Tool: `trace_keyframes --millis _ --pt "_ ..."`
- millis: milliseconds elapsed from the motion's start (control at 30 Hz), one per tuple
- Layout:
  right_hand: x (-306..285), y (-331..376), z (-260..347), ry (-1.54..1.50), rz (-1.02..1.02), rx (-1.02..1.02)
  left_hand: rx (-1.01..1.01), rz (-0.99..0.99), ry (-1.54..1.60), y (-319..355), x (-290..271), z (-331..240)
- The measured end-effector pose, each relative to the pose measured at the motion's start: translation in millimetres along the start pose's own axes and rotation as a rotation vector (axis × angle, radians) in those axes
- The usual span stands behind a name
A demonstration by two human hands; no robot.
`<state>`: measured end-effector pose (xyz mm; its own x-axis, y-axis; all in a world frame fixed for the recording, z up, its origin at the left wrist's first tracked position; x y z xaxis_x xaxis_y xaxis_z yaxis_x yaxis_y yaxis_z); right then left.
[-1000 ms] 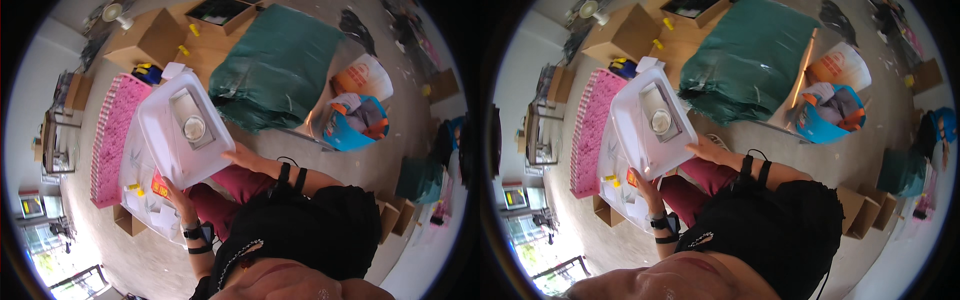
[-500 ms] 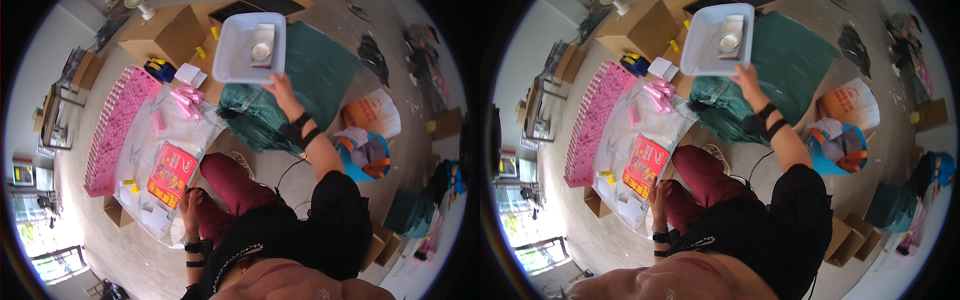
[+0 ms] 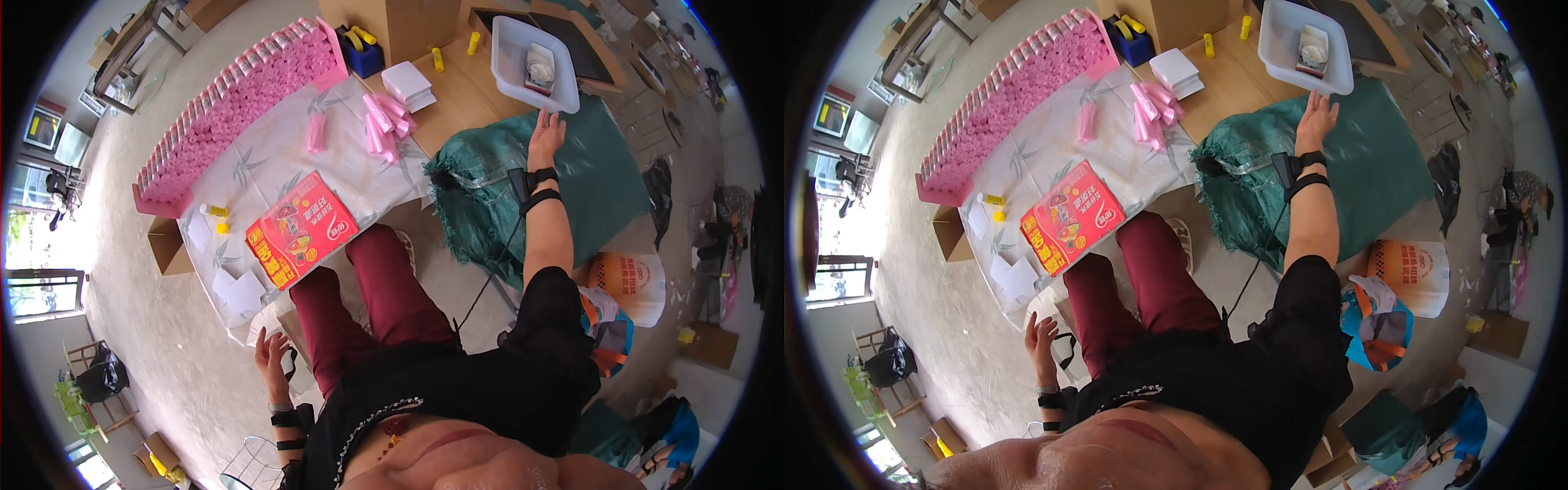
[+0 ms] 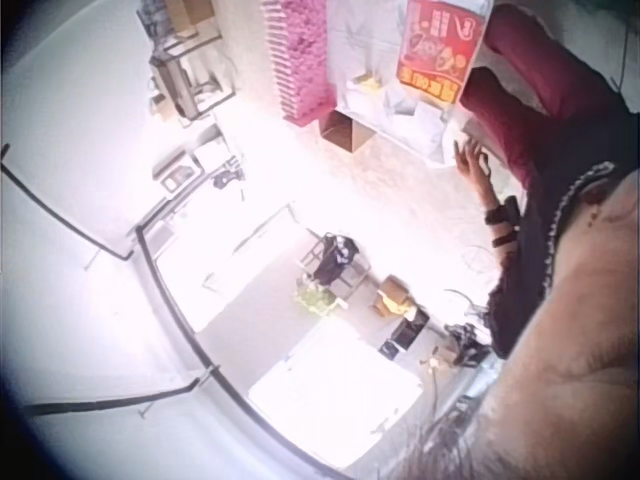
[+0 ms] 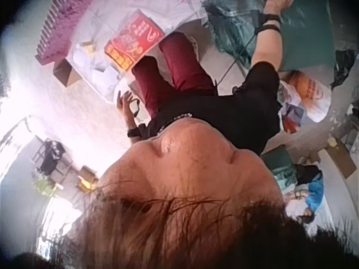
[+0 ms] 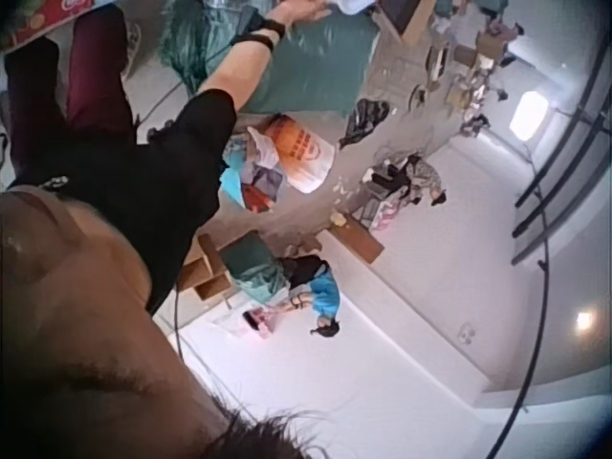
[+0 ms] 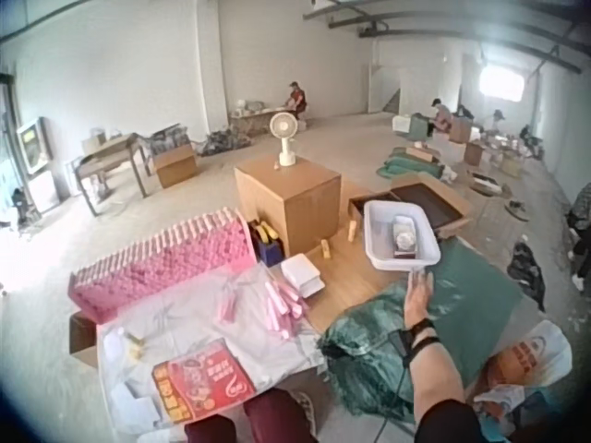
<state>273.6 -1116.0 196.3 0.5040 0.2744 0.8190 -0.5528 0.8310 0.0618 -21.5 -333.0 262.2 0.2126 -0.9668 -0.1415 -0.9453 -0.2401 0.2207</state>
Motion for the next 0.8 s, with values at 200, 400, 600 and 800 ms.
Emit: trace_keyframes --millis 200,400,600,800 --pt "-7 16 13 0.137 0.049 0.011 -0.03 -0.018 0.035 -17 -14 23" --pt "44 87 52 0.536 0.271 0.19 0.038 0.069 0.057 -49 -24 37" --pt "45 257 87 1.161 0.672 0.762 -0.044 0.171 0.052 -48 -58 58" --pt "-124 471 190 2.166 1.409 1.102 -0.414 0.351 -0.021 27 -132 172"
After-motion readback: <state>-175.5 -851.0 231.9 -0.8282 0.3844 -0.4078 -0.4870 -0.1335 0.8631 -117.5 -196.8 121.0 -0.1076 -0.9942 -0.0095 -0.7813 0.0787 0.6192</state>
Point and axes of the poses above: each hand's wrist, its own y-axis away from the middle knuckle, its own x-axis out of the palm, z = x × y, the point moved 2 cm from there along -y, towards the middle knuckle, and after that the axes turned 7 degrees about x, right-handed, at the moved point
